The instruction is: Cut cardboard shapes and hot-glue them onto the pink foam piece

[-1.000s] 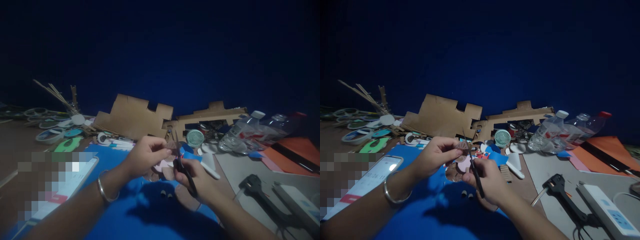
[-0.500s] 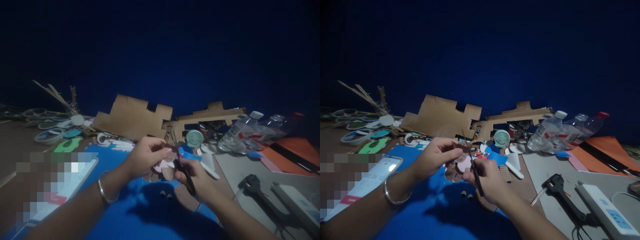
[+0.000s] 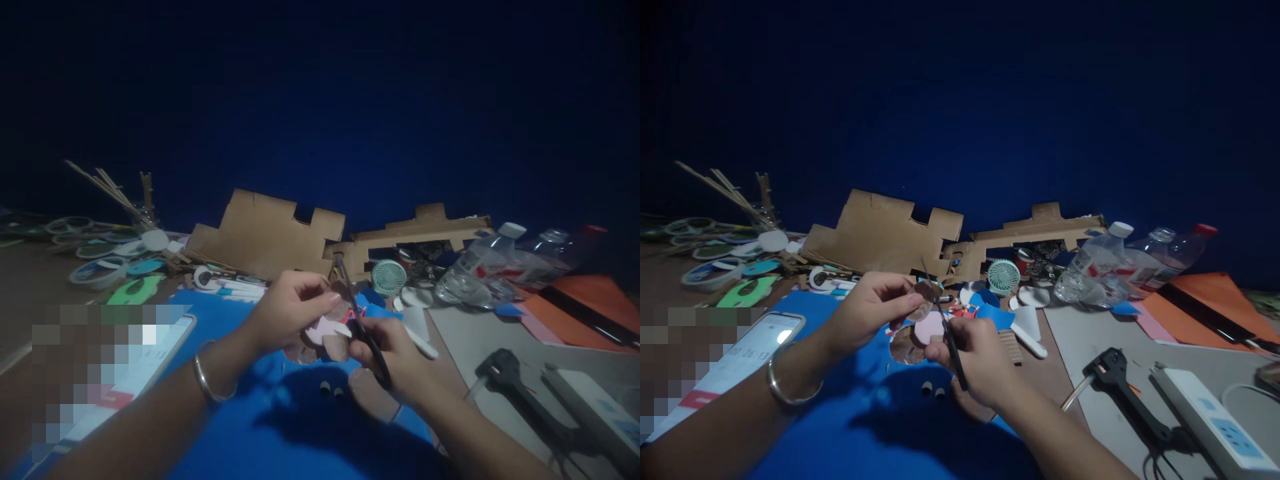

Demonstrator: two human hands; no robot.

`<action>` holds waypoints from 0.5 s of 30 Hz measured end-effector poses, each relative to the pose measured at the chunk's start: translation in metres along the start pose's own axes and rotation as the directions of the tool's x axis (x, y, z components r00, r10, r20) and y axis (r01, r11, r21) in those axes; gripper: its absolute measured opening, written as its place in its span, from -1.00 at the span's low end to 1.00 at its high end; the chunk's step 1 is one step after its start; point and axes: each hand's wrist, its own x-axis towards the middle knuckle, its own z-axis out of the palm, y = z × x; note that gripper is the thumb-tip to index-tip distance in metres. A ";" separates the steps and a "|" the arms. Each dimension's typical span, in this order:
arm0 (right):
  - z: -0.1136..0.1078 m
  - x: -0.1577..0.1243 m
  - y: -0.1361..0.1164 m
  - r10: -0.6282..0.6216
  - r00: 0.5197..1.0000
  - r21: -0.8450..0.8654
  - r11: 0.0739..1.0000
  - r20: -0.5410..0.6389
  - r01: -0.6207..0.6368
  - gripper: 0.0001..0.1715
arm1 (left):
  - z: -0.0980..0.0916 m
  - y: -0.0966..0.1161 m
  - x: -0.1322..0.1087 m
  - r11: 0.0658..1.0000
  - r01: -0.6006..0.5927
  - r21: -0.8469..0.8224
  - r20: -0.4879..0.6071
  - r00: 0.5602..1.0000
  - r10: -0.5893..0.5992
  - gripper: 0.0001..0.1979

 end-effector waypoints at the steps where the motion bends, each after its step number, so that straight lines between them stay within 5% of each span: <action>1: 0.000 0.000 0.001 0.002 1.000 0.002 1.000 -0.002 -0.002 -0.43 | 0.000 0.000 0.000 1.000 0.001 0.003 0.002 1.000 -0.001 -0.80; 15: -0.002 -0.001 -0.002 0.042 0.998 -0.077 0.996 -0.055 -0.046 -0.42 | -0.001 0.004 0.001 1.000 -0.006 0.022 -0.048 0.999 0.007 -0.76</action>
